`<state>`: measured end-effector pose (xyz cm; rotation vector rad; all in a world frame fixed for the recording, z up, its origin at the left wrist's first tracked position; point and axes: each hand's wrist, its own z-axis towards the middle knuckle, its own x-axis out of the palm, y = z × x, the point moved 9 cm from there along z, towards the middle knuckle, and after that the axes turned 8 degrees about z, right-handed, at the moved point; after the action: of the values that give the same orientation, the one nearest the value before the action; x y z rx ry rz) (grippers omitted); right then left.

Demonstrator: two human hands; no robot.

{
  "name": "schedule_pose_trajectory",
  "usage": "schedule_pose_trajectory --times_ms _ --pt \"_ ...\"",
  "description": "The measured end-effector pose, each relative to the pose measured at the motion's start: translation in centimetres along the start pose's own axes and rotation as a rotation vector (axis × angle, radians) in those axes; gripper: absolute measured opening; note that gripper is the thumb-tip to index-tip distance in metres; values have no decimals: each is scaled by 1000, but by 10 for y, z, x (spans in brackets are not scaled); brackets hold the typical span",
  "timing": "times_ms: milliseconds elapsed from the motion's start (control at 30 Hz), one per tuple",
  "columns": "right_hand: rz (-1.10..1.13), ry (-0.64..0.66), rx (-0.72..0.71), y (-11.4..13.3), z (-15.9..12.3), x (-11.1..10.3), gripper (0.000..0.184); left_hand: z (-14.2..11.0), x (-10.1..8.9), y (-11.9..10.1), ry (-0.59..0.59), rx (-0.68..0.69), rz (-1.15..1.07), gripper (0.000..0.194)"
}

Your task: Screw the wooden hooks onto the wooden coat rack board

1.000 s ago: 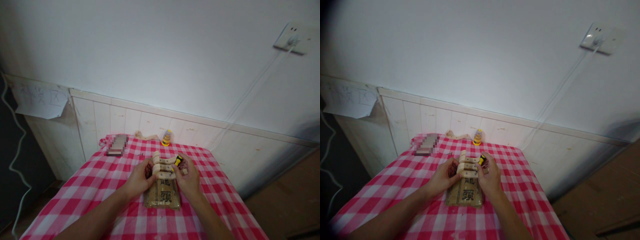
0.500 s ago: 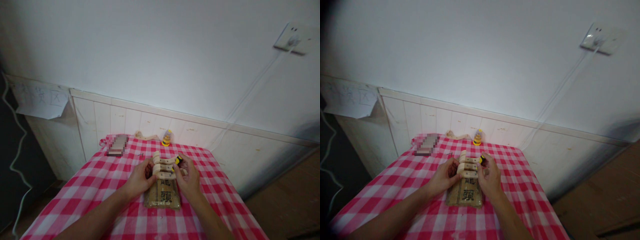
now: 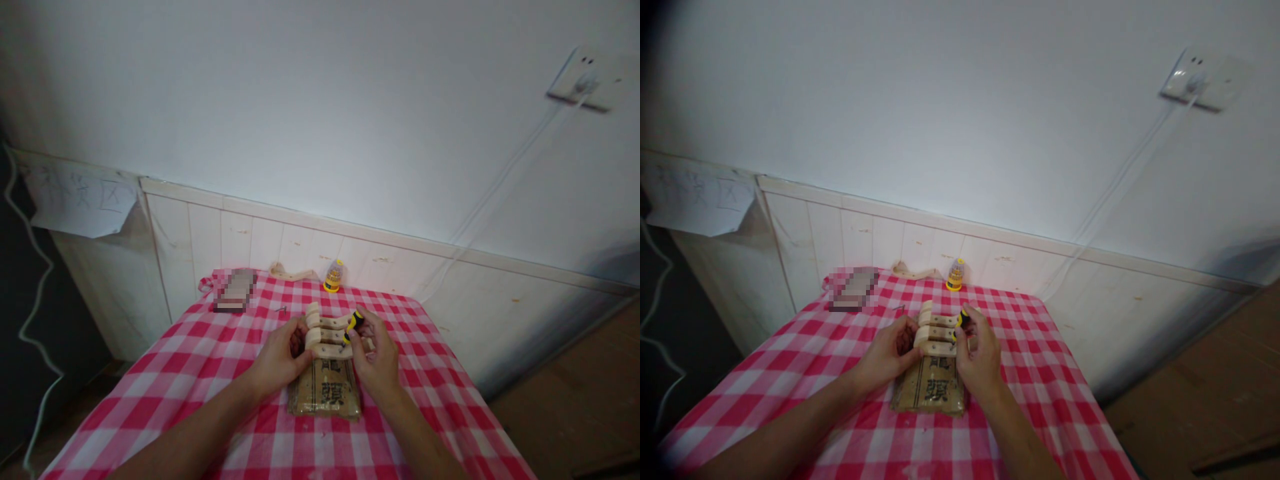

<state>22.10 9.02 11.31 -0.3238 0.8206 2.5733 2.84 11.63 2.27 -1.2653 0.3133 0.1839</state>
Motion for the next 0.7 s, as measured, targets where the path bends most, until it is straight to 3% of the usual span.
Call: schedule_pose_trajectory --times_ms 700 --pt "-69 -69 -65 6 3 -4 30 0 1 2 -3 23 14 25"
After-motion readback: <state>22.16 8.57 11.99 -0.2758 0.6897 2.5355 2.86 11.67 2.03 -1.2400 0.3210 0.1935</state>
